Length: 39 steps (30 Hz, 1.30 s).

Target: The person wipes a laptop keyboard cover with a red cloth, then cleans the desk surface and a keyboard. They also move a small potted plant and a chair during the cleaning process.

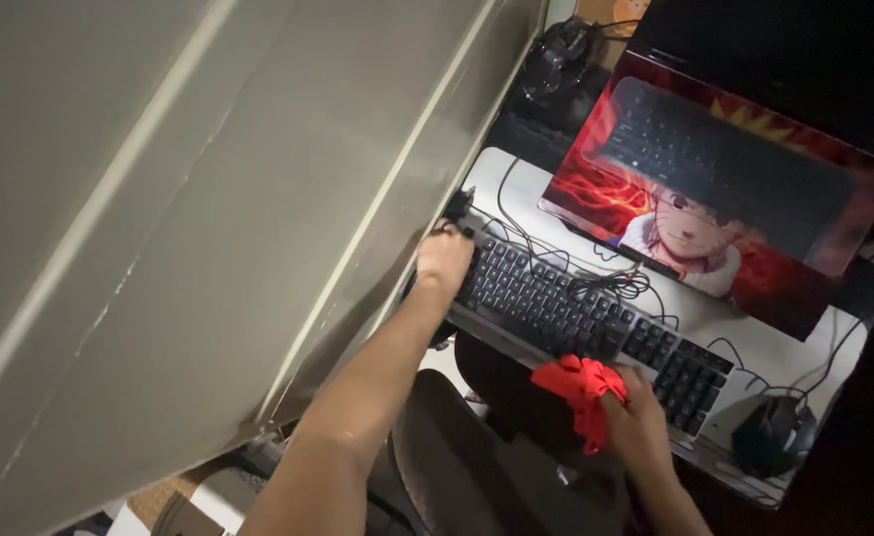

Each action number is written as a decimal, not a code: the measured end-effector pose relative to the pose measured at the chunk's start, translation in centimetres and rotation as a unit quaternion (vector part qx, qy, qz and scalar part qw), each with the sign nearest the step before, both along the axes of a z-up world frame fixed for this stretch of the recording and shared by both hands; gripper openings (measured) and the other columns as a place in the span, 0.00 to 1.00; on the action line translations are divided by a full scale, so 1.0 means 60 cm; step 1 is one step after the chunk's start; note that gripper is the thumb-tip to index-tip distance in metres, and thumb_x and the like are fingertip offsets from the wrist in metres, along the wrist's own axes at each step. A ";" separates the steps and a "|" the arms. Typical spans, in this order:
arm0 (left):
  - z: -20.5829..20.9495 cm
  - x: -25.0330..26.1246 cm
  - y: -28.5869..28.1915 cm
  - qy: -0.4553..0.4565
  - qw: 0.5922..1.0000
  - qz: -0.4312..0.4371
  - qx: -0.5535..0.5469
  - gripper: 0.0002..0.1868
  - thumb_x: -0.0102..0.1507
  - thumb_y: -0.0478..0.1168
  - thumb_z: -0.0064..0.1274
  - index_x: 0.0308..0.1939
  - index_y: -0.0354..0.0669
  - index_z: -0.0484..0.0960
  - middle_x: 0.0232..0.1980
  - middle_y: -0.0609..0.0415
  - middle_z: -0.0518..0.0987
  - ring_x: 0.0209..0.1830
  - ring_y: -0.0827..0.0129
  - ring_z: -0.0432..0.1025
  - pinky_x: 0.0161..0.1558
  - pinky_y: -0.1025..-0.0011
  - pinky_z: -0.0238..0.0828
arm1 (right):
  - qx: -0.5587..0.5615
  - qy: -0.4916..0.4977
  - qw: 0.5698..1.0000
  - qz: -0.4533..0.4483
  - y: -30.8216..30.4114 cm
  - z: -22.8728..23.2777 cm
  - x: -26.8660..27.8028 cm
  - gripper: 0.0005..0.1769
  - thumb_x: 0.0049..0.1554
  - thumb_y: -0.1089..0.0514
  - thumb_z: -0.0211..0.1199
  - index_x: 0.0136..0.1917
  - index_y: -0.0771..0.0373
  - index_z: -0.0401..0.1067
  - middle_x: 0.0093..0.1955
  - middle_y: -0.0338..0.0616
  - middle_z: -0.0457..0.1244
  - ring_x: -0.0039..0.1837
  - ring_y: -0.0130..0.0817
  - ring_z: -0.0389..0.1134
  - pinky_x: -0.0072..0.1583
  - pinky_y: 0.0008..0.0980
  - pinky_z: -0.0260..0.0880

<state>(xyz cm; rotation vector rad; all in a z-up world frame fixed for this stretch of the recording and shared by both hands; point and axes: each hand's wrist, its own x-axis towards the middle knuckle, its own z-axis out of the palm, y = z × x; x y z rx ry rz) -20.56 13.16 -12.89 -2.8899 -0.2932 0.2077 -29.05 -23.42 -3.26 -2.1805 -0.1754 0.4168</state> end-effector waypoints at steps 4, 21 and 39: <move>0.058 -0.018 -0.007 0.008 0.999 0.002 -0.032 0.10 0.62 0.38 0.51 0.39 0.44 0.89 0.49 0.43 0.83 0.49 0.56 0.80 0.42 0.65 0.81 | 0.014 0.020 0.999 -0.025 0.002 -0.007 0.002 0.17 0.55 0.60 0.59 0.59 0.62 0.73 0.55 0.50 0.69 0.57 0.43 0.71 0.59 0.37 0.68; 0.264 0.353 -0.043 -0.228 0.931 0.074 -0.276 0.45 0.52 0.64 0.69 0.55 0.32 0.68 0.56 0.37 0.77 0.59 0.44 0.74 0.54 0.56 0.77 | 0.187 0.137 0.967 -0.101 0.119 0.007 0.130 0.19 0.56 0.64 0.55 0.60 0.66 0.73 0.50 0.43 0.69 0.52 0.30 0.68 0.55 0.30 0.67; 0.309 0.435 -0.006 -0.132 0.948 0.052 -0.286 0.58 0.46 0.54 0.75 0.71 0.41 0.56 0.56 0.36 0.77 0.54 0.43 0.76 0.52 0.54 0.77 | 0.082 -0.169 0.979 0.076 0.304 0.092 0.365 0.23 0.55 0.60 0.63 0.64 0.65 0.69 0.61 0.59 0.66 0.62 0.51 0.68 0.60 0.41 0.68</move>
